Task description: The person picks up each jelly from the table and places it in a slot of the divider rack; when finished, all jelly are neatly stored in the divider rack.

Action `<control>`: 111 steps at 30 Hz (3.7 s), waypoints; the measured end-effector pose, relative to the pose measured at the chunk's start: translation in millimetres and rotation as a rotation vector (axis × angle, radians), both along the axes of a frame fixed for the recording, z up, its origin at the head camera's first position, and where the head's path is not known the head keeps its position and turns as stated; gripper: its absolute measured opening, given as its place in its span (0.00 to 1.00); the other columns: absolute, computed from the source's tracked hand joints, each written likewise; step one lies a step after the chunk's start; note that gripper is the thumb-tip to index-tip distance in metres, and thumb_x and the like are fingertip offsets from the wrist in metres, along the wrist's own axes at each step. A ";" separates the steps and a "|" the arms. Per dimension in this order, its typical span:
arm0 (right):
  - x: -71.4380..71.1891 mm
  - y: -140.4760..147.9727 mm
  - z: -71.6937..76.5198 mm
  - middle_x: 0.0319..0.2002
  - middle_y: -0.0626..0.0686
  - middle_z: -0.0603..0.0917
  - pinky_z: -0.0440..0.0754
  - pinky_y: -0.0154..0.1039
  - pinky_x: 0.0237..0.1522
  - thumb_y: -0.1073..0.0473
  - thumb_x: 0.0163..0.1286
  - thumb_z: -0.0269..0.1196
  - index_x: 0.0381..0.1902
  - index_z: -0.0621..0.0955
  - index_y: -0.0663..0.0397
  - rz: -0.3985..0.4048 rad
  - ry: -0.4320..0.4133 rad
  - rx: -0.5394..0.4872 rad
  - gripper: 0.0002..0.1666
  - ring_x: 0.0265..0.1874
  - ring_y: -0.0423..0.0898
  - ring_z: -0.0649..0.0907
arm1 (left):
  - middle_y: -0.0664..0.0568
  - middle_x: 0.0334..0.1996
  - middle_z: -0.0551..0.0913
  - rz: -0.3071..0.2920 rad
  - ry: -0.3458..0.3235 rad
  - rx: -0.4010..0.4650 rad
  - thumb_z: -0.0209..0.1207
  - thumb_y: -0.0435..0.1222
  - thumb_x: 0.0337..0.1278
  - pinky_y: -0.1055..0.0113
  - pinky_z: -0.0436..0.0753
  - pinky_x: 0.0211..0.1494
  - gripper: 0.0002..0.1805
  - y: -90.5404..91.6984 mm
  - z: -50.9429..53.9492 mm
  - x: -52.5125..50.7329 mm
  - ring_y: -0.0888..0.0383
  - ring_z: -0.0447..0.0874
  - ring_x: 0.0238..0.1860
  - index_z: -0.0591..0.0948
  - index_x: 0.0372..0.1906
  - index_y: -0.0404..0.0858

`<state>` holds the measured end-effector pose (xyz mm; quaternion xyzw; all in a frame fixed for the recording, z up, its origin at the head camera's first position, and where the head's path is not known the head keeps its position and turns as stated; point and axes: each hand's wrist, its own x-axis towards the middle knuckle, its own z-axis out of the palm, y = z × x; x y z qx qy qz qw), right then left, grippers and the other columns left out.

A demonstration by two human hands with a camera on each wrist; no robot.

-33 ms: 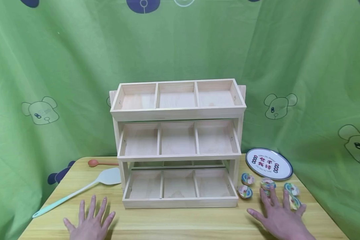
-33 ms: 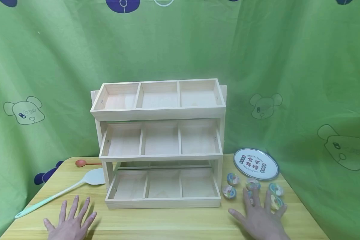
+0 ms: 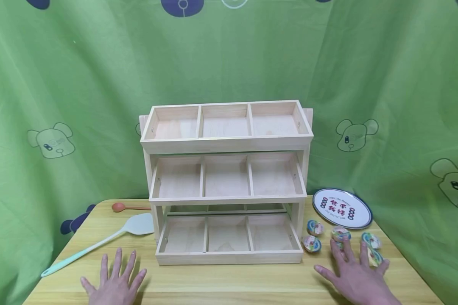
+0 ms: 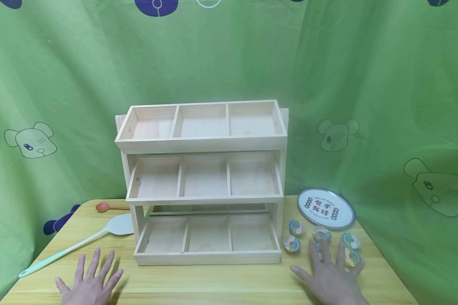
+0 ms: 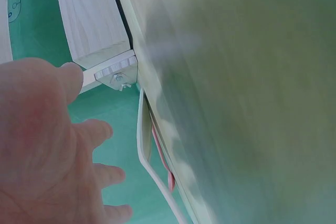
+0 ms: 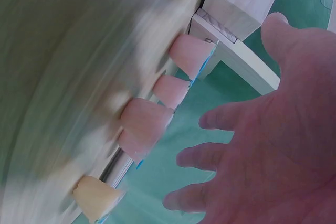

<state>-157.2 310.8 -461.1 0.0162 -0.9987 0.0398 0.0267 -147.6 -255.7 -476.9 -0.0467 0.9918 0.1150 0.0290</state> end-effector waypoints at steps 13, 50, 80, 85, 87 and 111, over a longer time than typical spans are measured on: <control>1.4 -1.8 6.8 0.71 0.76 0.50 0.33 0.89 0.49 0.22 0.67 0.47 0.70 0.63 0.69 0.024 0.047 -0.009 0.58 0.62 0.85 0.48 | 0.28 0.72 0.51 -0.021 0.124 0.001 0.42 0.57 0.74 0.27 0.40 0.70 0.39 3.2 4.1 -0.8 0.29 0.45 0.71 0.58 0.74 0.31; -3.4 92.7 7.4 0.53 0.78 0.70 0.71 0.78 0.45 0.49 0.58 0.73 0.57 0.75 0.72 0.073 0.174 -0.102 0.39 0.48 0.77 0.70 | 0.31 0.47 0.82 0.216 0.250 1.017 0.64 0.35 0.63 0.64 0.89 0.44 0.23 37.7 5.9 -31.5 0.44 0.85 0.44 0.77 0.55 0.21; -21.2 93.3 -9.7 0.44 0.75 0.73 0.76 0.72 0.43 0.65 0.52 0.73 0.52 0.77 0.75 0.152 0.220 -0.062 0.31 0.41 0.73 0.75 | 0.33 0.44 0.82 0.237 0.223 1.120 0.61 0.26 0.62 0.67 0.88 0.46 0.15 43.3 1.9 -36.8 0.49 0.84 0.42 0.78 0.52 0.21; -20.2 93.8 -11.4 0.41 0.74 0.73 0.77 0.71 0.42 0.67 0.50 0.73 0.50 0.77 0.77 0.161 0.233 -0.064 0.30 0.39 0.72 0.75 | 0.35 0.43 0.83 0.243 0.217 1.115 0.61 0.26 0.62 0.68 0.88 0.45 0.15 43.0 1.2 -35.8 0.50 0.84 0.41 0.79 0.51 0.21; -19.9 94.3 -12.7 0.40 0.74 0.73 0.77 0.70 0.41 0.68 0.49 0.73 0.49 0.78 0.76 0.166 0.241 -0.070 0.29 0.39 0.71 0.76 | 0.35 0.42 0.83 0.240 0.221 1.112 0.61 0.26 0.62 0.68 0.88 0.45 0.15 43.1 1.1 -35.5 0.50 0.84 0.41 0.79 0.51 0.21; -10.8 66.0 28.8 0.45 0.69 0.75 0.83 0.66 0.36 0.62 0.52 0.74 0.50 0.79 0.67 0.164 0.137 -0.123 0.28 0.37 0.65 0.80 | 0.32 0.45 0.83 0.226 0.203 1.065 0.61 0.36 0.65 0.68 0.88 0.46 0.20 40.4 -4.3 -36.9 0.47 0.85 0.43 0.79 0.52 0.21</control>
